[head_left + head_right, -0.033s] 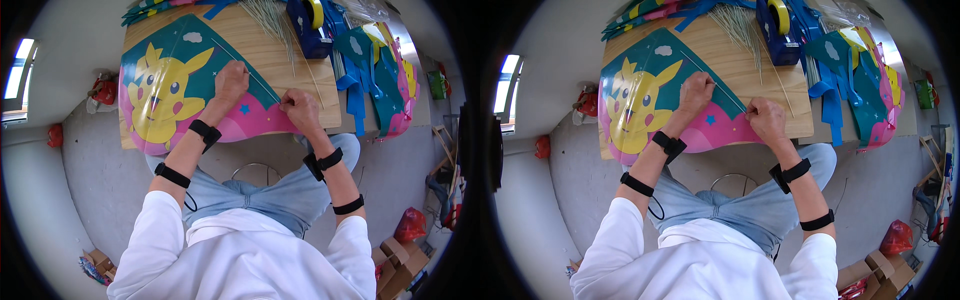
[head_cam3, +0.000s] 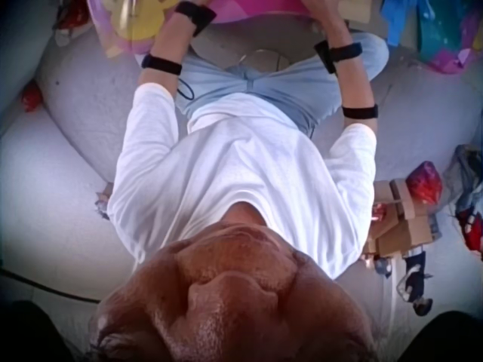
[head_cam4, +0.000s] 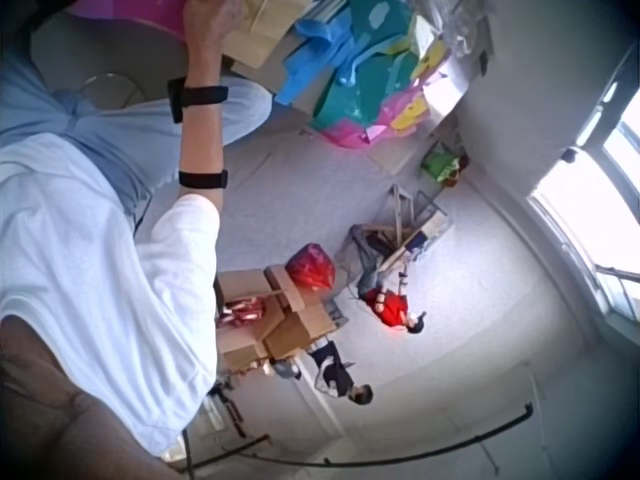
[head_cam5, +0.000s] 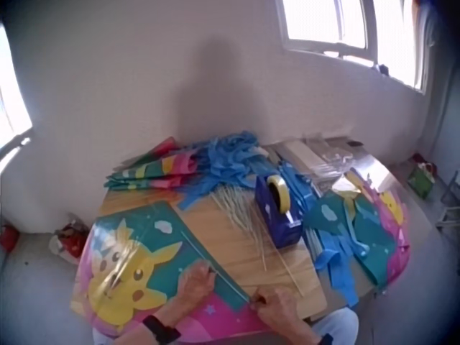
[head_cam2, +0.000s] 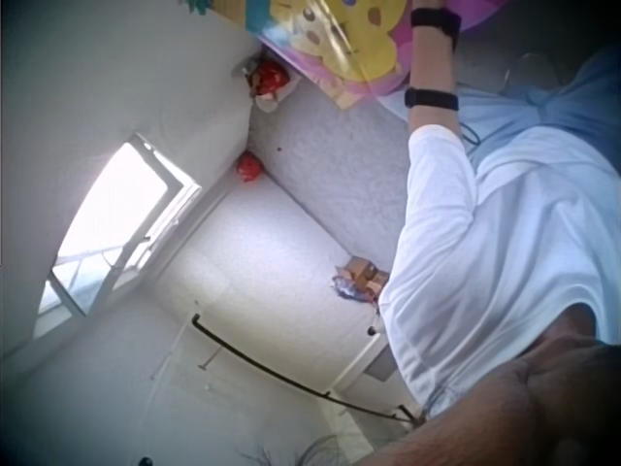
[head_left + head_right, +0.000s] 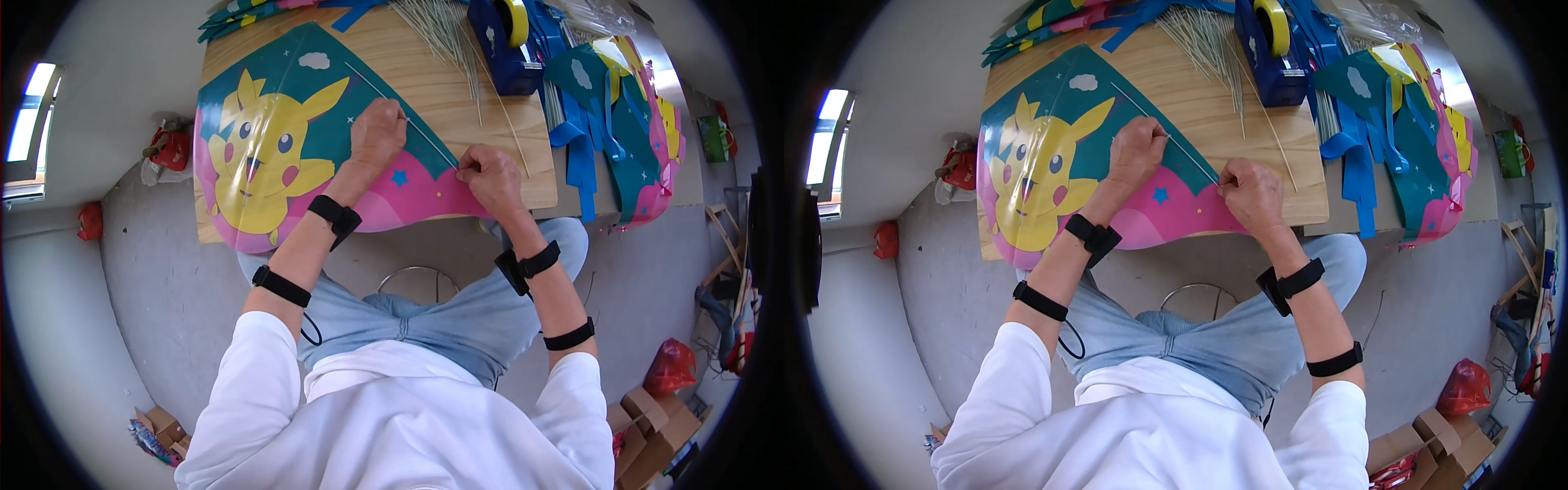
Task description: The person inserts thin wooden sticks into the sleeves of a Pikachu-themed kite to form its frame. They align the sticks along the kite's edges and press them into place, occasionally adjusting the kite's position on the table.
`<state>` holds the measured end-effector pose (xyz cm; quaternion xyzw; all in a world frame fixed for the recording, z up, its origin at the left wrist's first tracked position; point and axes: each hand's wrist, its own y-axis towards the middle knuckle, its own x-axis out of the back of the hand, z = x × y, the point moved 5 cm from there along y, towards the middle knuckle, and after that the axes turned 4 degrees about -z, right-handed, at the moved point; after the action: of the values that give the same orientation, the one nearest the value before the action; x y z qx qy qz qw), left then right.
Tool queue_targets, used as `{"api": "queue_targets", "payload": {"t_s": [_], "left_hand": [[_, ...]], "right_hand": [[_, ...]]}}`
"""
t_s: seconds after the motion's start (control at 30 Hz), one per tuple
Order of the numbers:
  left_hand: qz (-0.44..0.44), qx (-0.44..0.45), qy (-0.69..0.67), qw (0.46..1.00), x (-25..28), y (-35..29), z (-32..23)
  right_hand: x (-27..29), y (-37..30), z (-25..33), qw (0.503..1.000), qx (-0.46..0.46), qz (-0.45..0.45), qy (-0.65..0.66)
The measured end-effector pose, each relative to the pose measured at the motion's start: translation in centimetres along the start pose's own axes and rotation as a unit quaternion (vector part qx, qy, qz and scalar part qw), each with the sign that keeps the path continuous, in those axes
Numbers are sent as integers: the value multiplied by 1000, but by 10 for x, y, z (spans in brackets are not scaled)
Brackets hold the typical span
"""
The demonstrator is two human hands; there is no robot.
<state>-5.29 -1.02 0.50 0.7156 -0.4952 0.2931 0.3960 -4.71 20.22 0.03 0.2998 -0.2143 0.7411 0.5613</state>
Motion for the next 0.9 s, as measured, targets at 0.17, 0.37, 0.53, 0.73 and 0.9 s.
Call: {"api": "queue_targets", "payload": {"t_s": [0.17,0.37,0.53,0.73,0.9], "left_hand": [[0,3,-10,1000,0,0,1],[11,11,-19,1000,0,2,3],[9,7,-5,1000,-4,2,6],[11,8,-3,1000,-6,3,6],[17,28,-14,999,-4,0,4]], "right_hand": [[1,0,0,1000,-8,7,10],[5,3,2,998,-30,48,27],[0,10,-11,990,-49,112,69],[0,10,-8,991,-22,110,70],[1,10,-5,991,-37,111,63]]}}
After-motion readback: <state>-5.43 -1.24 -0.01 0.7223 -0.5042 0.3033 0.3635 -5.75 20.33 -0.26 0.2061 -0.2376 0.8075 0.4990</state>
